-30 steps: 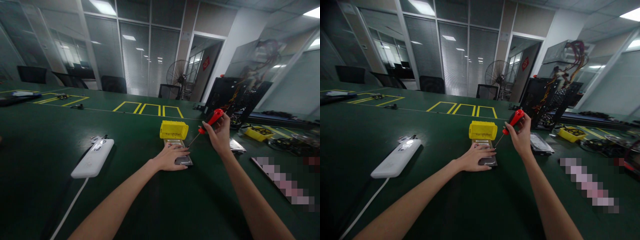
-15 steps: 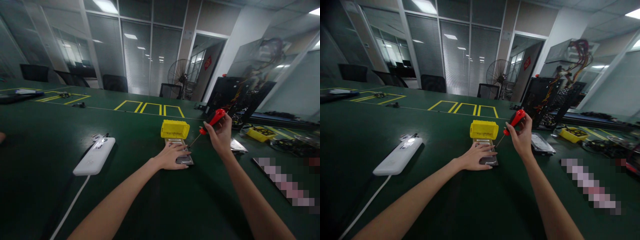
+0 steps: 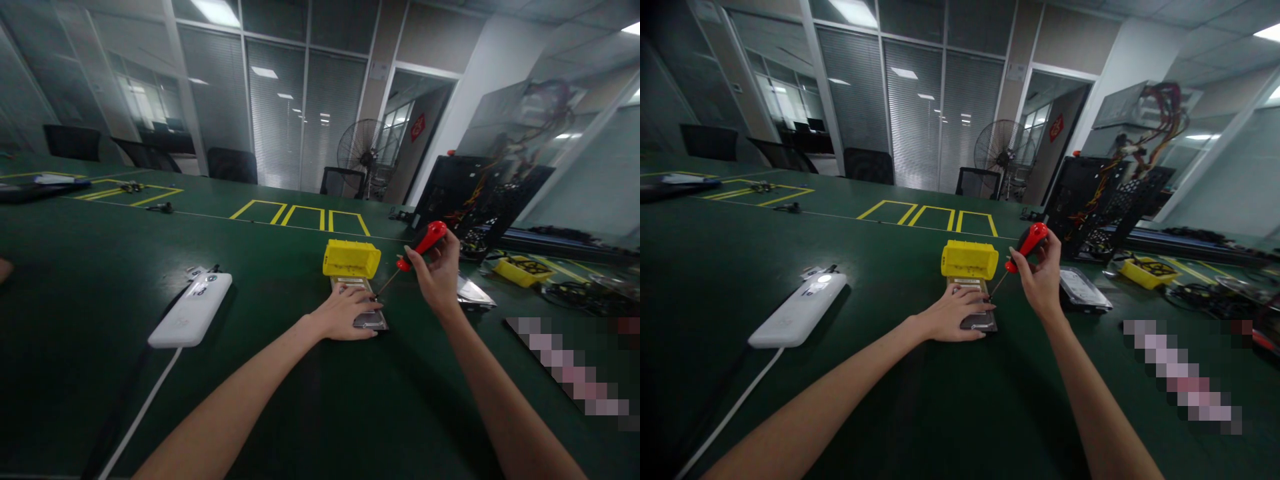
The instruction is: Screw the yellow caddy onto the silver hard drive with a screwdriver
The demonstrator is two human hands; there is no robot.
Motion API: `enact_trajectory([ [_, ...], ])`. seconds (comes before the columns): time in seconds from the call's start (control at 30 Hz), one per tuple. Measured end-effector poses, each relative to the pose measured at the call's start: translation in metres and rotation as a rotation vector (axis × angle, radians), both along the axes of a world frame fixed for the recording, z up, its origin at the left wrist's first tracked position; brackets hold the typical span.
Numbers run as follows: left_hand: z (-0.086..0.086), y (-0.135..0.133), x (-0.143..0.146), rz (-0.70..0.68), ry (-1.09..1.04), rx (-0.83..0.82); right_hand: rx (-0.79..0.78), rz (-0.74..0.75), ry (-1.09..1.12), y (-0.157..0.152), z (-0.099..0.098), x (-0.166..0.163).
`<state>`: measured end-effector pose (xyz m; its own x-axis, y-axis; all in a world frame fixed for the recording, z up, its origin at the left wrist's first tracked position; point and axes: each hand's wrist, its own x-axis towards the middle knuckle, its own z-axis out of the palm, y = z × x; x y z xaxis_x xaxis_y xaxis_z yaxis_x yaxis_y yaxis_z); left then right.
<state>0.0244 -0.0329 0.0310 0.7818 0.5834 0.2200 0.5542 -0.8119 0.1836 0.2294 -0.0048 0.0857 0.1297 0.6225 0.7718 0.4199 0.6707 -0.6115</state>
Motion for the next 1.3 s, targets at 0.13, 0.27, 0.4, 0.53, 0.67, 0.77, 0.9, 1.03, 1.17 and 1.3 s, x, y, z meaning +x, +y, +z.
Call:
enact_trajectory([
  [0.13, 0.0, 0.0, 0.0, 0.003, -0.006, 0.011, -0.004, 0.01, -0.003, 0.0, -0.001, 0.0],
  [0.27, -0.002, 0.001, 0.001, 0.002, -0.004, 0.02, -0.002, 0.027, 0.005, 0.001, -0.003, 0.0],
  [0.4, -0.003, 0.001, 0.002, -0.001, -0.004, 0.031, 0.009, 0.03, 0.016, 0.004, -0.005, 0.001],
  [0.53, -0.003, 0.001, 0.002, -0.001, -0.012, 0.03, -0.007, 0.084, 0.078, 0.006, 0.0, 0.001],
  [0.67, -0.003, 0.001, 0.001, 0.002, -0.003, 0.029, -0.165, 0.302, 0.14, 0.011, 0.007, -0.004],
  [0.77, -0.003, 0.001, 0.001, 0.004, 0.005, 0.025, -0.217, 0.442, 0.194, 0.018, 0.01, -0.01],
  [0.9, -0.003, 0.001, 0.001, -0.012, -0.006, 0.015, -0.276, 0.506, 0.312, 0.027, 0.012, -0.019],
  [1.03, -0.003, 0.002, 0.0, -0.018, -0.004, 0.024, -0.36, 0.523, 0.395, 0.032, 0.02, -0.027],
  [1.17, -0.003, 0.001, 0.0, -0.02, -0.005, 0.033, -0.441, 0.572, 0.378, 0.036, 0.024, -0.034],
  [1.3, -0.006, 0.002, 0.001, -0.018, -0.01, 0.046, -0.427, 0.594, 0.38, 0.037, 0.023, -0.037],
])
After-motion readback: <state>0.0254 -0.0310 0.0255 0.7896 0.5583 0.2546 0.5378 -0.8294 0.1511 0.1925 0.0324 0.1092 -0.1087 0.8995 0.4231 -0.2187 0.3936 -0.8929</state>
